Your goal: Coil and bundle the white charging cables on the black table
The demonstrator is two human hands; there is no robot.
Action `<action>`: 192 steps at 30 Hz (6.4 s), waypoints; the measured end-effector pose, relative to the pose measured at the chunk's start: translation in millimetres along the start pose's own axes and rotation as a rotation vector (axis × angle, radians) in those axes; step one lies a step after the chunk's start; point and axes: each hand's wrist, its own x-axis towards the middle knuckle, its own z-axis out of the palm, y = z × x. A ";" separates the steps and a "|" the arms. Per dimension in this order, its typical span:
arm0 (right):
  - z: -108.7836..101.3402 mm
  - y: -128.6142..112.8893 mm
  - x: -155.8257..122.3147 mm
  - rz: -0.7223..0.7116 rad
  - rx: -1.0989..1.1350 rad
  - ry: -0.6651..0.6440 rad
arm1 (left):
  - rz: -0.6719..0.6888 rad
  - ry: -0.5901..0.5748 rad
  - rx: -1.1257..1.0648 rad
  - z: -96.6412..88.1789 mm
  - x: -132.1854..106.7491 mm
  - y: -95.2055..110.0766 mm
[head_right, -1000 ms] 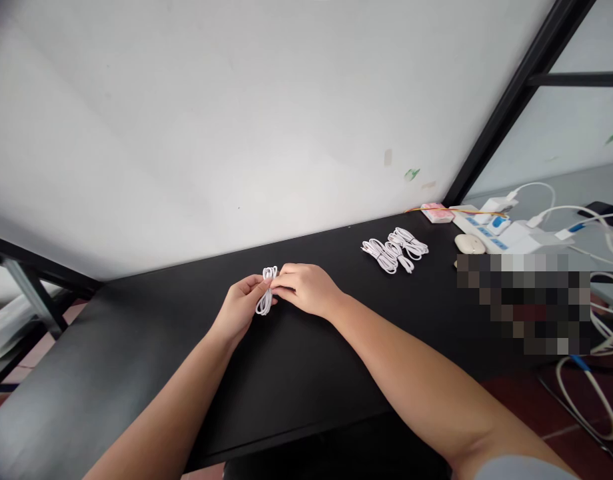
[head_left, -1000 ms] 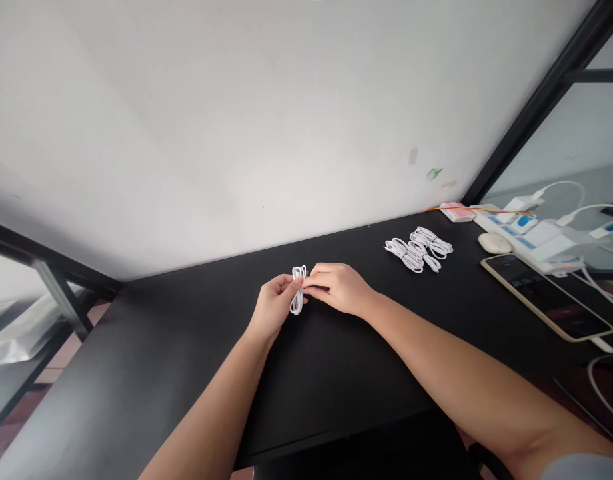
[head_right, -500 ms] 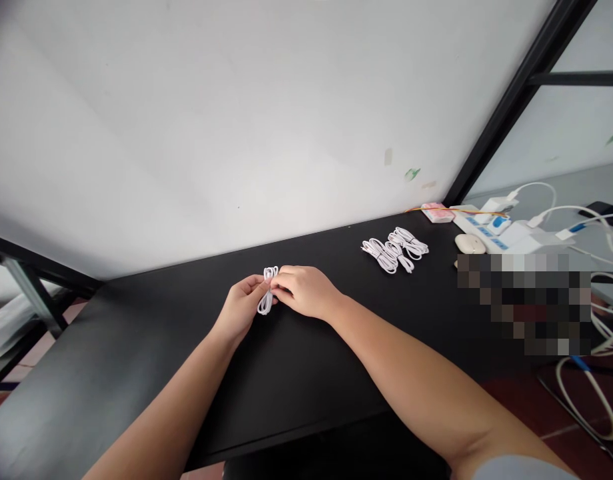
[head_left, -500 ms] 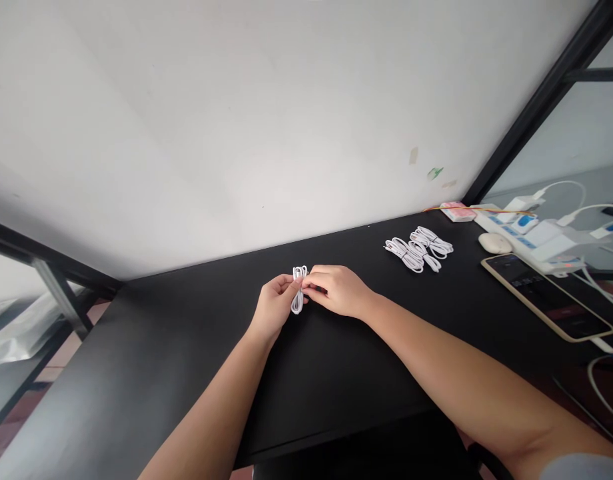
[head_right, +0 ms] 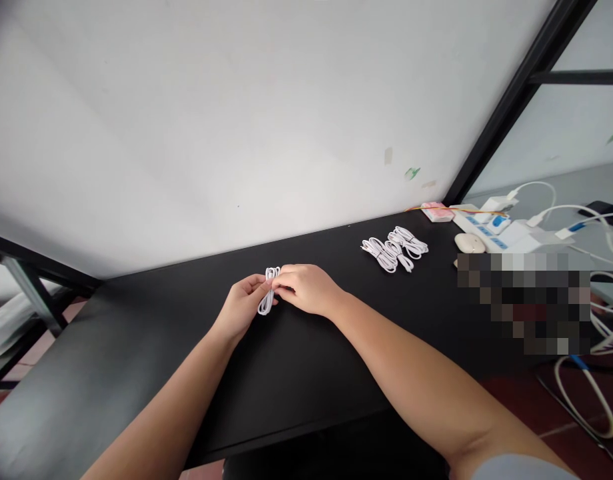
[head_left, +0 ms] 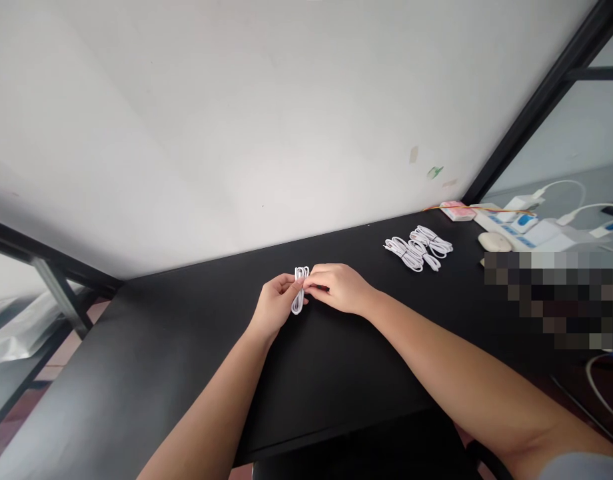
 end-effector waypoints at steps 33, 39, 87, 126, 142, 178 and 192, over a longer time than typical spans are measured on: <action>5.5 -0.4 1.8 -0.011 -0.124 0.006 | 0.016 0.024 0.016 1.2 -1.2 0.6; 9.5 -0.6 1.9 0.010 -0.103 0.029 | 0.021 0.031 -0.001 1.1 -0.1 -1.7; 10.8 -2.5 0.9 0.001 0.007 0.122 | 0.073 0.041 -0.154 1.5 0.8 -0.4; 16.6 -2.6 2.4 0.101 0.150 0.183 | 0.133 0.086 -0.173 6.2 0.6 -4.1; 7.3 -0.1 0.2 -0.094 -0.143 0.135 | 0.069 0.034 -0.058 1.5 -1.9 -0.6; 7.4 5.7 1.3 0.192 0.061 0.237 | 0.041 0.147 -0.202 2.5 1.8 -0.5; 13.4 6.5 2.2 0.362 0.120 0.138 | 0.102 0.069 -0.138 1.0 2.7 -2.7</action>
